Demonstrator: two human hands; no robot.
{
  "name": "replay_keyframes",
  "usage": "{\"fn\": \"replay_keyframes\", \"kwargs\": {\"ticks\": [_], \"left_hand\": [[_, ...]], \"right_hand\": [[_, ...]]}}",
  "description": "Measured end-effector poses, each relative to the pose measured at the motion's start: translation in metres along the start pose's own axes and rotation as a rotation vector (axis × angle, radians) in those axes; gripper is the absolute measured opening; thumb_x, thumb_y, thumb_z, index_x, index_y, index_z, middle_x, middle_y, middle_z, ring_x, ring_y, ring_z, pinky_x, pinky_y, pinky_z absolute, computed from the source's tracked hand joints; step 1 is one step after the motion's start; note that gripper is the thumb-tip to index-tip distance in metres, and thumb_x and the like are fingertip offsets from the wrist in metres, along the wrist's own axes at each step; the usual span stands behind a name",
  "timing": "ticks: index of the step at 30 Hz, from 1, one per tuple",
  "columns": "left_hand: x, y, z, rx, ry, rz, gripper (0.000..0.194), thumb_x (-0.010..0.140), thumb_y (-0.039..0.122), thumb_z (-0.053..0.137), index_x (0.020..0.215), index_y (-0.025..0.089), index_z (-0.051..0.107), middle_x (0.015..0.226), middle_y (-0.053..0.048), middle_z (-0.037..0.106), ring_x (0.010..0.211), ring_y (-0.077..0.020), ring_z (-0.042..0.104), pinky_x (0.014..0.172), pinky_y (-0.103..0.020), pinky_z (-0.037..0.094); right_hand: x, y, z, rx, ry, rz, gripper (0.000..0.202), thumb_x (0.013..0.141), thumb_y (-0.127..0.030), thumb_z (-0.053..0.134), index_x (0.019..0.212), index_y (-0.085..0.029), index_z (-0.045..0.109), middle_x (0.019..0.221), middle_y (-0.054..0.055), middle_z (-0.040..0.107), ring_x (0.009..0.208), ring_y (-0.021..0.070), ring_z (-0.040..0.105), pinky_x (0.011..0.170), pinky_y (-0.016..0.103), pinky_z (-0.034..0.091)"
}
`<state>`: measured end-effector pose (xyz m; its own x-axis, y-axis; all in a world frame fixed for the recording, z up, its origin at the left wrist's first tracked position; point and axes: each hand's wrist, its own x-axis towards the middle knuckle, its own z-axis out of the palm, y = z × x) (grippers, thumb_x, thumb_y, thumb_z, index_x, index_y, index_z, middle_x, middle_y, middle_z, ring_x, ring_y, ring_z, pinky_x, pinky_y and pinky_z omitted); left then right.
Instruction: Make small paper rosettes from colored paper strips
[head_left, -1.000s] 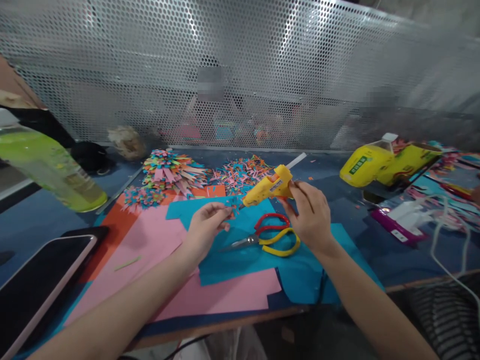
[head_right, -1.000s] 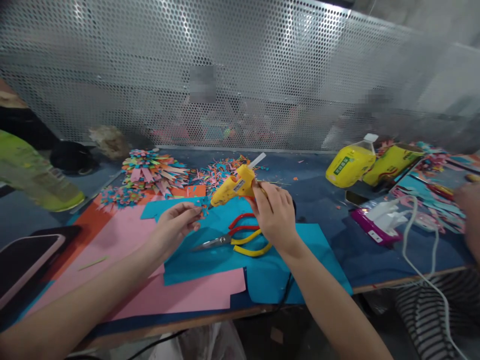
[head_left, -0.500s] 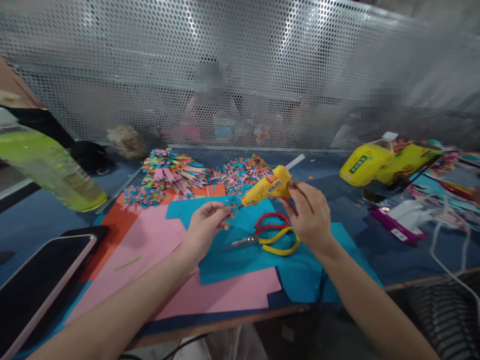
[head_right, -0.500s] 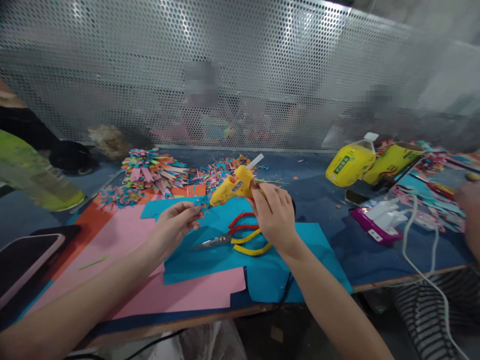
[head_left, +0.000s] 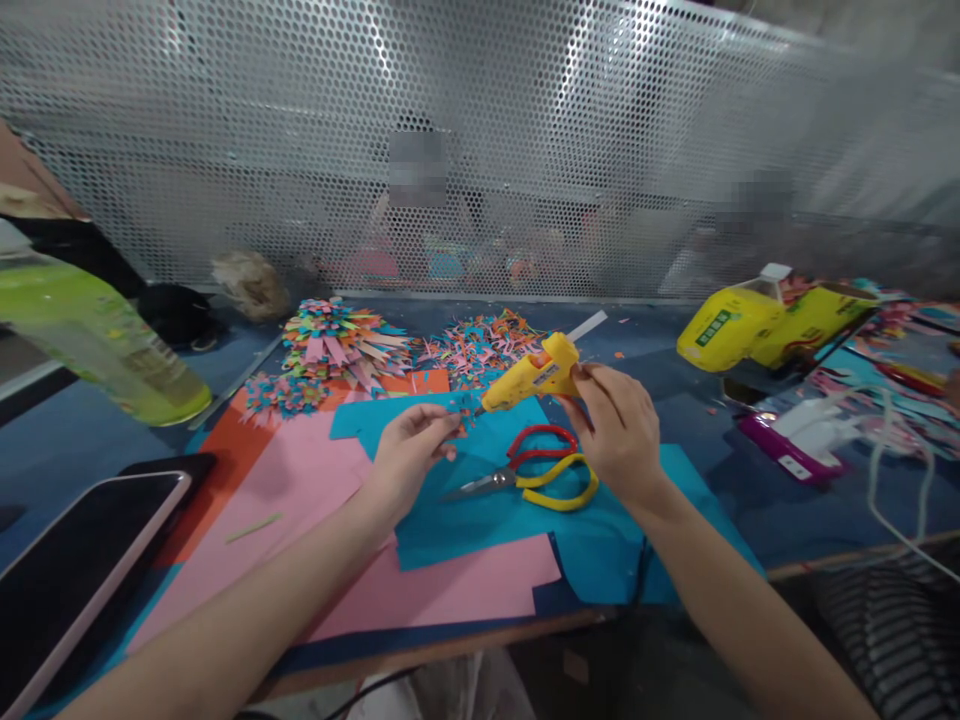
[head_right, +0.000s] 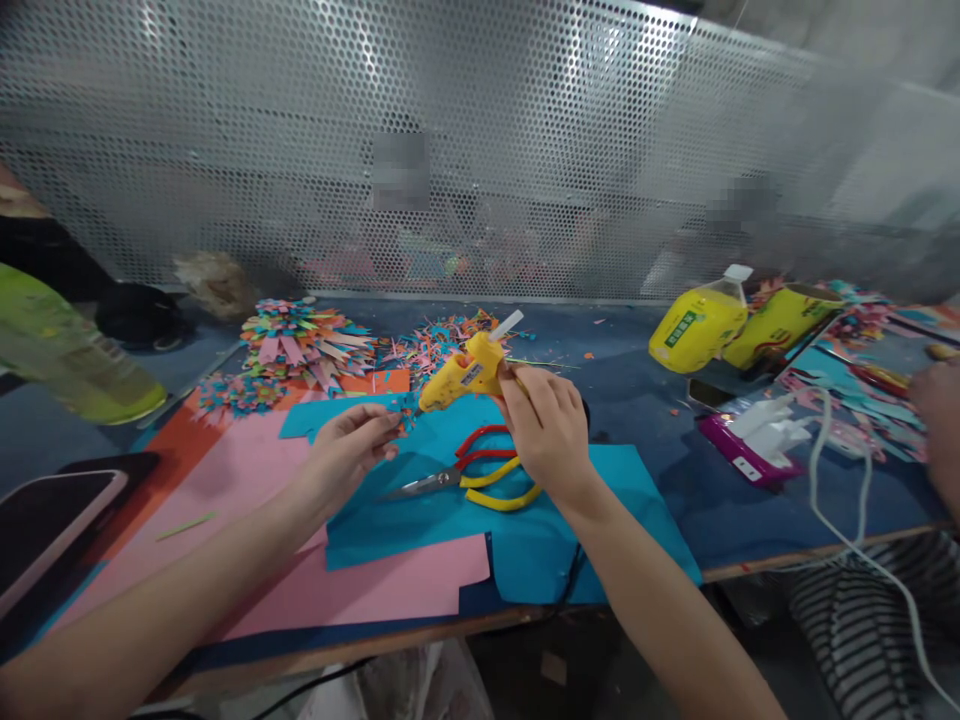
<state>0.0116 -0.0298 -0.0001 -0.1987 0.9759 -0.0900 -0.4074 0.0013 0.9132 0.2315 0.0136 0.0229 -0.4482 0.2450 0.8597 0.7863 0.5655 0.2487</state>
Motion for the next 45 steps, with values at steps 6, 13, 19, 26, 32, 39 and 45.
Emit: {"fn": "replay_keyframes", "kwargs": {"ticks": [6, 13, 19, 26, 32, 39, 45], "left_hand": [[0.002, 0.001, 0.0, -0.008, 0.046, -0.001, 0.027, 0.05, 0.025, 0.076, 0.067, 0.015, 0.058, 0.06, 0.001, 0.059, 0.057, -0.0117, 0.057, 0.042, -0.018, 0.039], [0.004, 0.007, -0.001, -0.046, 0.073, 0.019, 0.026, 0.049, 0.024, 0.077, 0.062, 0.014, 0.057, 0.058, 0.0, 0.059, 0.057, -0.0111, 0.057, 0.043, -0.017, 0.039], [0.004, 0.006, -0.002, -0.071, 0.069, -0.016, 0.027, 0.05, 0.026, 0.078, 0.063, 0.015, 0.058, 0.06, 0.001, 0.061, 0.06, -0.0113, 0.06, 0.046, -0.017, 0.042], [-0.001, 0.005, 0.004, -0.077, 0.056, -0.07, 0.026, 0.049, 0.022, 0.078, 0.066, 0.015, 0.059, 0.061, 0.0, 0.063, 0.06, -0.0119, 0.062, 0.048, -0.018, 0.045], [0.0, 0.001, 0.002, -0.069, 0.018, -0.059, 0.028, 0.051, 0.023, 0.078, 0.07, 0.015, 0.06, 0.064, 0.0, 0.063, 0.062, -0.0123, 0.062, 0.048, -0.018, 0.046], [-0.004, 0.0, 0.008, -0.037, -0.033, -0.031, 0.028, 0.051, 0.027, 0.078, 0.067, 0.014, 0.059, 0.062, 0.001, 0.061, 0.062, -0.0125, 0.06, 0.047, -0.018, 0.044], [-0.003, -0.001, 0.01, 0.011, -0.045, -0.002, 0.03, 0.052, 0.028, 0.077, 0.069, 0.014, 0.058, 0.06, 0.0, 0.061, 0.059, -0.012, 0.058, 0.045, -0.019, 0.043]], "right_hand": [[-0.001, 0.001, 0.0, 0.013, -0.069, 0.022, 0.03, 0.087, -0.025, 0.044, 0.116, -0.02, 0.049, 0.102, 0.011, 0.06, 0.099, 0.0216, 0.056, 0.083, 0.035, 0.043], [-0.002, 0.001, 0.0, 0.015, -0.101, 0.012, 0.031, 0.087, -0.026, 0.044, 0.117, -0.019, 0.048, 0.104, 0.012, 0.059, 0.099, 0.0221, 0.055, 0.084, 0.036, 0.042], [-0.001, 0.014, 0.019, -0.052, -0.44, 0.326, 0.038, 0.084, -0.031, 0.047, 0.115, -0.01, 0.047, 0.11, 0.016, 0.053, 0.097, 0.0253, 0.054, 0.077, 0.034, 0.045], [-0.013, 0.026, 0.04, -0.139, -0.799, 0.569, 0.04, 0.078, -0.037, 0.056, 0.105, -0.008, 0.055, 0.099, 0.017, 0.056, 0.095, 0.0298, 0.052, 0.074, 0.039, 0.044], [0.001, 0.004, 0.027, 0.471, -0.54, 0.148, 0.02, 0.083, -0.032, 0.051, 0.093, -0.018, 0.061, 0.094, 0.008, 0.063, 0.094, 0.0195, 0.054, 0.085, 0.035, 0.04], [0.003, -0.019, 0.025, 0.81, -0.426, -0.085, 0.015, 0.085, -0.027, 0.051, 0.082, -0.016, 0.061, 0.078, 0.005, 0.065, 0.077, 0.0134, 0.058, 0.074, 0.027, 0.044], [0.001, -0.016, 0.026, 0.876, -0.372, -0.045, 0.018, 0.086, -0.027, 0.048, 0.083, -0.016, 0.062, 0.078, 0.006, 0.066, 0.076, 0.0153, 0.058, 0.073, 0.028, 0.043]]}}
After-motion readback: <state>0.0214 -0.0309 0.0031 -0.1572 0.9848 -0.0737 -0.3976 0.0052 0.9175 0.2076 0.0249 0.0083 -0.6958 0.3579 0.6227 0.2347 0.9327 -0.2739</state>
